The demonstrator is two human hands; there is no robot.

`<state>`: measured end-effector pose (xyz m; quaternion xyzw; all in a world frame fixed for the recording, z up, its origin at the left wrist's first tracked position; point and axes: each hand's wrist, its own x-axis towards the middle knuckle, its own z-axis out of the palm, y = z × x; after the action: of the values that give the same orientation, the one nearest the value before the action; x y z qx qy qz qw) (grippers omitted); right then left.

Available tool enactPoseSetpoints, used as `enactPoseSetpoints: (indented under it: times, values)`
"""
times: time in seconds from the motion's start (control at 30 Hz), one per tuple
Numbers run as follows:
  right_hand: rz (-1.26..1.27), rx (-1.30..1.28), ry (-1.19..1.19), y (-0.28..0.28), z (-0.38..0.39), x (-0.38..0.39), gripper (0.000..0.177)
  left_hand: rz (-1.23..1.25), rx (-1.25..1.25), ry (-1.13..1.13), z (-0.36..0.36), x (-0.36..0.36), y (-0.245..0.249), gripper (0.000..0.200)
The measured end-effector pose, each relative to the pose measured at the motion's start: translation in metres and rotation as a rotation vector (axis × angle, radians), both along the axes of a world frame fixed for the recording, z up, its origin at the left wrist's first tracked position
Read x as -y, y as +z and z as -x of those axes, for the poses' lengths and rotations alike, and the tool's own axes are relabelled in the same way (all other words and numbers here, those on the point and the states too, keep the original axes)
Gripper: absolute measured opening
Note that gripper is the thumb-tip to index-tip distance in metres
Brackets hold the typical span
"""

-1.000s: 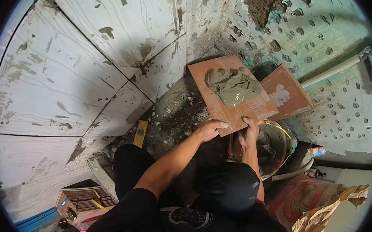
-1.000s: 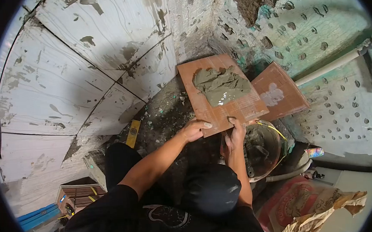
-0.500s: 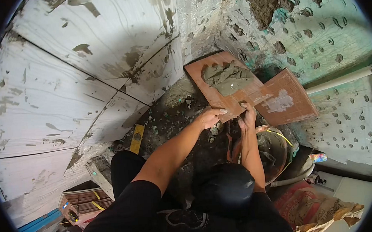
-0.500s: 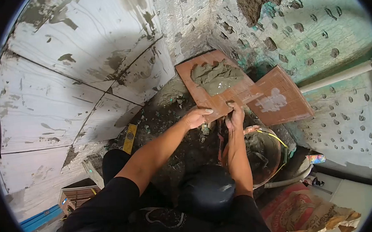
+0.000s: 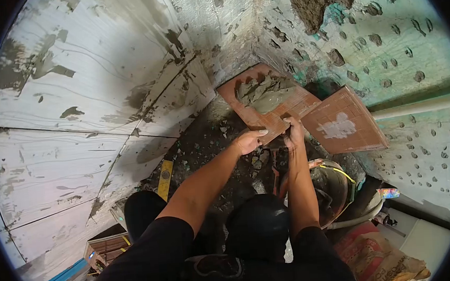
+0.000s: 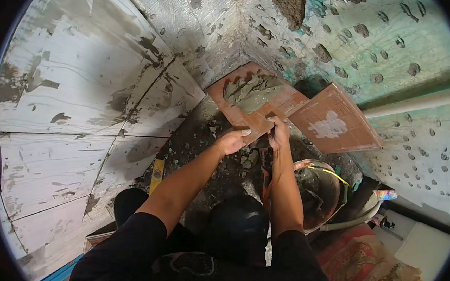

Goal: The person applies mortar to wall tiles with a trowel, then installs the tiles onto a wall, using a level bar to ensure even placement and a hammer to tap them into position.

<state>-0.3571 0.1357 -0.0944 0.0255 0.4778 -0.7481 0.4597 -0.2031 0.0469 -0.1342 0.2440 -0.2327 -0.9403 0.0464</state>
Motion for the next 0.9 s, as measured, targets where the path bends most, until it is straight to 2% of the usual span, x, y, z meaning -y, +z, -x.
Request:
enactPoseSetpoints:
  times: [0.17, 0.5, 0.6, 0.8, 0.9]
  values:
    - [-0.005, -0.070, -0.028, 0.007, 0.002, 0.012, 0.018, 0.065, -0.064, -0.044, 0.003, -0.004, -0.014, 0.039]
    - [-0.044, -0.065, -0.005, 0.005, 0.005, 0.024, 0.023, 0.042, -0.042, -0.023, 0.003, 0.006, -0.008, 0.034]
    - [-0.048, -0.102, 0.013, 0.008, 0.009, 0.028, 0.017, -0.009, -0.035, 0.038, 0.008, 0.002, 0.000, 0.033]
    - [-0.036, -0.089, -0.008, 0.015, 0.009, 0.034, 0.023, -0.001, -0.060, 0.024, 0.013, 0.005, -0.010, 0.037]
    - [-0.060, -0.102, 0.025, -0.004, 0.021, 0.031, 0.028, -0.001, -0.026, -0.006, 0.014, 0.007, -0.006, 0.039]
